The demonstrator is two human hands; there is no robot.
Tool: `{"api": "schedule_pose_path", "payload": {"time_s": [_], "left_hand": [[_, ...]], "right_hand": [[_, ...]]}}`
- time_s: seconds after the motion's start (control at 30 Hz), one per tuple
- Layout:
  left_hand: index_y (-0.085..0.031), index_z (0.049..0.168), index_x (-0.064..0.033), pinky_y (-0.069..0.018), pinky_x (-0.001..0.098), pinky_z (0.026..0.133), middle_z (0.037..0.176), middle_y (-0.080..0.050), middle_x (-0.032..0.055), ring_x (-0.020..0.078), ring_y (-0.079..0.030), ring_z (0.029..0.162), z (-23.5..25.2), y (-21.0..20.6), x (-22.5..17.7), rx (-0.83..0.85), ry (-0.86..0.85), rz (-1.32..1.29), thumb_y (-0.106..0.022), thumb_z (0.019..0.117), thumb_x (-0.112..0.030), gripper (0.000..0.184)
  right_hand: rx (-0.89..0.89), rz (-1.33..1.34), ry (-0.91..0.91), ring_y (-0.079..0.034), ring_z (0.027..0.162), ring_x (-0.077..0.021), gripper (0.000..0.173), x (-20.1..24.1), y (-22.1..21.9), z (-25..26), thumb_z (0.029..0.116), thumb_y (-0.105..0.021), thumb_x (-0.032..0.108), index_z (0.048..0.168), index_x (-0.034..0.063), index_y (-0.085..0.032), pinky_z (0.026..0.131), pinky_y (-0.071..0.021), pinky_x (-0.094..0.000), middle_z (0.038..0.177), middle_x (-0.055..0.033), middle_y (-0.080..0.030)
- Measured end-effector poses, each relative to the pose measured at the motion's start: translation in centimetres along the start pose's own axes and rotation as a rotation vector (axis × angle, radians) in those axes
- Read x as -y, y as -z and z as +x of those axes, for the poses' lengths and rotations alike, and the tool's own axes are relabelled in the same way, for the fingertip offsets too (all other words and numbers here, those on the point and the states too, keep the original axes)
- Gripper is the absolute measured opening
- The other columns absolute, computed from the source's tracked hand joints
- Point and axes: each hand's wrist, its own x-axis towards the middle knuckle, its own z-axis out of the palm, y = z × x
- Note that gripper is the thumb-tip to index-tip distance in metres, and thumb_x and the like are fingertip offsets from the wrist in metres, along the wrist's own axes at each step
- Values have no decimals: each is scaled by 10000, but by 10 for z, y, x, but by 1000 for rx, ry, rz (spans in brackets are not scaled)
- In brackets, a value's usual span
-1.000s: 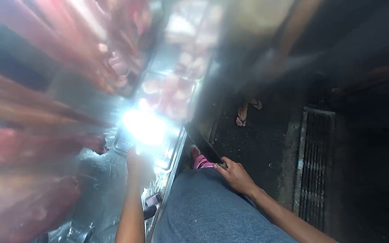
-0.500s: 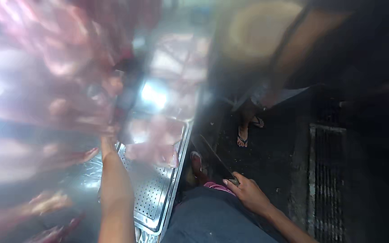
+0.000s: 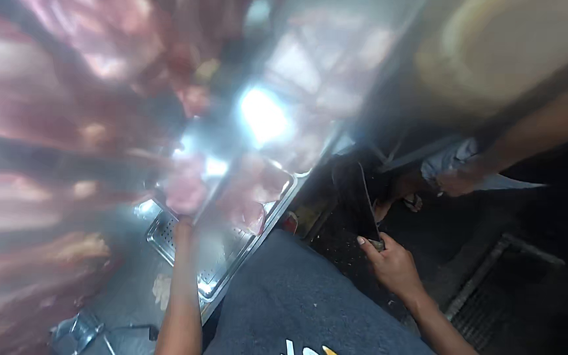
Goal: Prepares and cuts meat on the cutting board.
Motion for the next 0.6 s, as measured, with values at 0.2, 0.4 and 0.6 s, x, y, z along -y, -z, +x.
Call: {"api": "schedule_pose_path", "payload": {"time_s": [0.2, 0.4, 0.6], "left_hand": [[-518, 995, -39, -435, 265, 410, 676, -608, 56, 118, -524, 466, -77, 138, 81, -150, 11, -33, -400, 1003, -13, 121], [-520, 1096, -9, -451, 264, 401, 722, -650, 78, 127, -559, 479, -108, 241, 136, -221, 65, -11, -453, 998, 16, 121], [-530, 1165, 29, -522, 290, 443, 725, -646, 85, 139, -583, 480, -99, 263, 149, -70, 152, 186, -482, 1071, -133, 193]], "right_hand": [[152, -50, 96, -617, 566, -280, 510, 35, -22, 12, 1000, -579, 477, 1167, -3, -622, 582, -544, -552, 716, -129, -615], [252, -124, 167, -620, 545, -238, 454, 58, -53, -26, 1012, -580, 447, 1162, 20, -620, 560, -556, -494, 704, -105, -614], [303, -64, 157, -599, 500, -168, 409, 57, -95, -83, 1002, -587, 426, 1116, 34, -615, 508, -557, -403, 644, -37, -584]]}}
